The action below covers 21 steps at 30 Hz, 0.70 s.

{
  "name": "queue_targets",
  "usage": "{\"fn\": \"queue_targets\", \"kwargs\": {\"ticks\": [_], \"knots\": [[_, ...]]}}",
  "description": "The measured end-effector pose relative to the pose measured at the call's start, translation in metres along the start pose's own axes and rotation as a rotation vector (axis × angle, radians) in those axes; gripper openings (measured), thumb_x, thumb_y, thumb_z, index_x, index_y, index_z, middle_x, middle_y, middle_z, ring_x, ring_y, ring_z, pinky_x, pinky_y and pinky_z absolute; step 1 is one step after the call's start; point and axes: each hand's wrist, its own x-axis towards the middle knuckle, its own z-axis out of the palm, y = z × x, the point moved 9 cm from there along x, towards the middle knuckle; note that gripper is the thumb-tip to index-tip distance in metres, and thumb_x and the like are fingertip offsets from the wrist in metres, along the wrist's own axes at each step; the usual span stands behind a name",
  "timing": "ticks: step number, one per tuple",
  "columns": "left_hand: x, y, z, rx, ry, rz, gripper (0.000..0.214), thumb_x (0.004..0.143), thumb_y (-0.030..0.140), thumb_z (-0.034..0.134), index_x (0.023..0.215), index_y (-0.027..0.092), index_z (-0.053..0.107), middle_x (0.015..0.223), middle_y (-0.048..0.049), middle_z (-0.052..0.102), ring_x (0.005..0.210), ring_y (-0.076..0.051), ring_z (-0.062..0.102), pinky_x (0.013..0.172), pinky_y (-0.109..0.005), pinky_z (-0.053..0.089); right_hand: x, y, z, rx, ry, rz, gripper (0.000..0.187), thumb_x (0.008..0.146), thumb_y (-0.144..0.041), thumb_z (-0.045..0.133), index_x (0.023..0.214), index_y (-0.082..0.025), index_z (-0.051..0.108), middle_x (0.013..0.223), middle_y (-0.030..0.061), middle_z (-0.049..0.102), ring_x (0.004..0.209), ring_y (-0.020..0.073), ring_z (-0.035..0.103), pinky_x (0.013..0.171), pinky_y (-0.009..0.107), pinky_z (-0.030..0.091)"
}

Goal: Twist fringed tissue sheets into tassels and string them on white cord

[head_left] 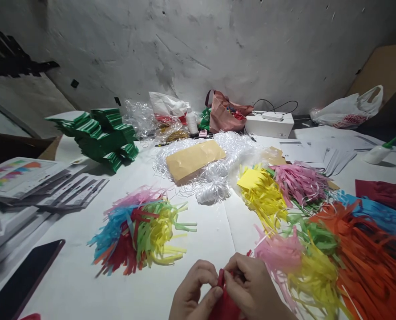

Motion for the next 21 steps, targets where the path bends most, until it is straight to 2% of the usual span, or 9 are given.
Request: {"fn": "queue_targets", "kwargs": {"ticks": [3,6,9,11,15,18,21], "knots": [[0.004,-0.016,0.006,-0.229,-0.124,-0.085,0.026,0.075,0.042,0.082,0.068,0.021,0.069,0.079,-0.0022,0.058,0.078,-0.020,0.055,0.073,-0.029,0.045,0.002,0.001,-0.001,0.010,0.014,0.037,0.008,0.077,-0.020,0.056,0.070,-0.019,0.059,0.054,-0.0079,0.039,0.048,0.0088,0.037,0.047,0.023,0.025],[0.005,-0.024,0.007,-0.274,-0.158,-0.100,0.020,0.079,0.038,0.080,0.072,0.022,0.070,0.084,-0.0016,0.057,0.084,-0.020,0.056,0.080,-0.029,0.045,0.004,0.000,0.004,0.087,-0.047,0.076,0.008,0.076,-0.022,0.056,0.077,-0.018,0.064,0.055,-0.0080,0.039,0.049,0.0092,0.037,0.047,0.022,0.025],[0.002,-0.029,0.010,-0.318,-0.181,-0.121,0.020,0.079,0.037,0.080,0.073,0.021,0.070,0.084,-0.0010,0.056,0.085,-0.019,0.055,0.080,-0.029,0.044,0.004,0.001,0.005,0.086,-0.066,0.106,0.009,0.076,-0.021,0.056,0.076,-0.018,0.065,0.056,-0.0073,0.040,0.051,0.0096,0.038,0.048,0.022,0.026],[0.001,-0.033,0.011,-0.394,-0.161,-0.170,0.022,0.077,0.037,0.083,0.072,0.020,0.069,0.082,-0.0005,0.055,0.084,-0.018,0.055,0.078,-0.028,0.044,0.004,0.001,0.005,0.063,-0.069,0.098,0.011,0.080,-0.023,0.056,0.076,-0.018,0.065,0.058,-0.0055,0.046,0.053,0.0104,0.042,0.050,0.023,0.028],[-0.001,-0.040,0.009,-0.563,-0.038,-0.319,0.020,0.074,0.033,0.086,0.076,0.020,0.071,0.077,0.0010,0.060,0.073,-0.013,0.056,0.070,-0.023,0.044,0.000,0.001,-0.002,0.120,-0.054,0.055,0.024,0.094,-0.035,0.051,0.084,-0.018,0.066,0.069,0.0004,0.062,0.063,0.0140,0.055,0.059,0.024,0.039],[-0.001,-0.042,0.009,-0.620,0.010,-0.374,0.022,0.071,0.033,0.089,0.077,0.020,0.072,0.072,0.0006,0.064,0.068,-0.012,0.058,0.067,-0.020,0.045,-0.005,-0.002,-0.013,0.242,-0.020,-0.004,0.031,0.099,-0.042,0.047,0.087,-0.020,0.065,0.068,0.0003,0.060,0.062,0.0142,0.055,0.059,0.024,0.041],[-0.002,-0.045,0.012,-0.666,0.001,-0.404,0.023,0.069,0.031,0.090,0.076,0.019,0.071,0.072,0.0007,0.065,0.066,-0.011,0.058,0.065,-0.020,0.046,-0.013,-0.012,-0.013,0.312,-0.092,-0.089,0.032,0.099,-0.047,0.048,0.094,-0.022,0.068,0.070,0.0010,0.062,0.061,0.0148,0.056,0.057,0.024,0.042]]}}
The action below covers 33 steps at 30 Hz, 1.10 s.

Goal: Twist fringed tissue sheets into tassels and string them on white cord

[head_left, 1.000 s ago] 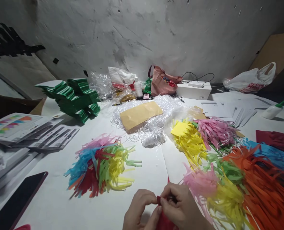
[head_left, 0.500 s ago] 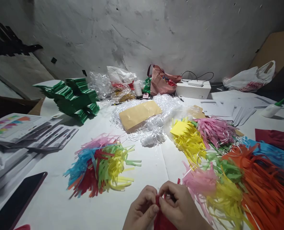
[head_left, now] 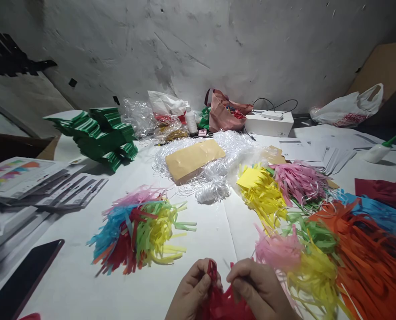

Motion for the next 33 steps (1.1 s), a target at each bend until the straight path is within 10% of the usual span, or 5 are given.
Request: {"fn": "queue_targets", "kwargs": {"ticks": [14,21,33], "knots": [[-0.003,-0.007,0.000,-0.036,0.005,-0.037,0.021,0.071,0.027,0.089,0.078,0.018,0.071,0.072,0.0011,0.064,0.064,-0.010,0.056,0.062,-0.019,0.045,-0.005,0.007,0.020,0.038,-0.114,-0.100,0.029,0.098,-0.052,0.045,0.090,-0.025,0.051,0.062,-0.0065,0.040,0.051,0.0100,0.037,0.046,0.021,0.029],[-0.002,-0.012,0.001,-0.076,0.020,-0.040,0.025,0.067,0.027,0.091,0.078,0.018,0.071,0.069,0.0029,0.061,0.060,-0.008,0.054,0.060,-0.017,0.042,-0.020,0.007,0.012,-0.170,-0.052,-0.176,0.020,0.099,-0.035,0.046,0.089,-0.026,0.061,0.071,-0.0005,0.061,0.059,0.0121,0.054,0.056,0.020,0.042],[-0.008,-0.001,0.009,0.026,-0.062,0.069,0.019,0.070,0.029,0.089,0.071,0.020,0.073,0.076,0.0015,0.065,0.069,-0.012,0.061,0.067,-0.022,0.048,-0.008,0.033,0.017,0.017,0.001,0.116,0.038,0.093,-0.060,0.053,0.103,-0.024,0.052,0.069,-0.0047,0.048,0.058,0.0113,0.045,0.049,0.020,0.032]]}}
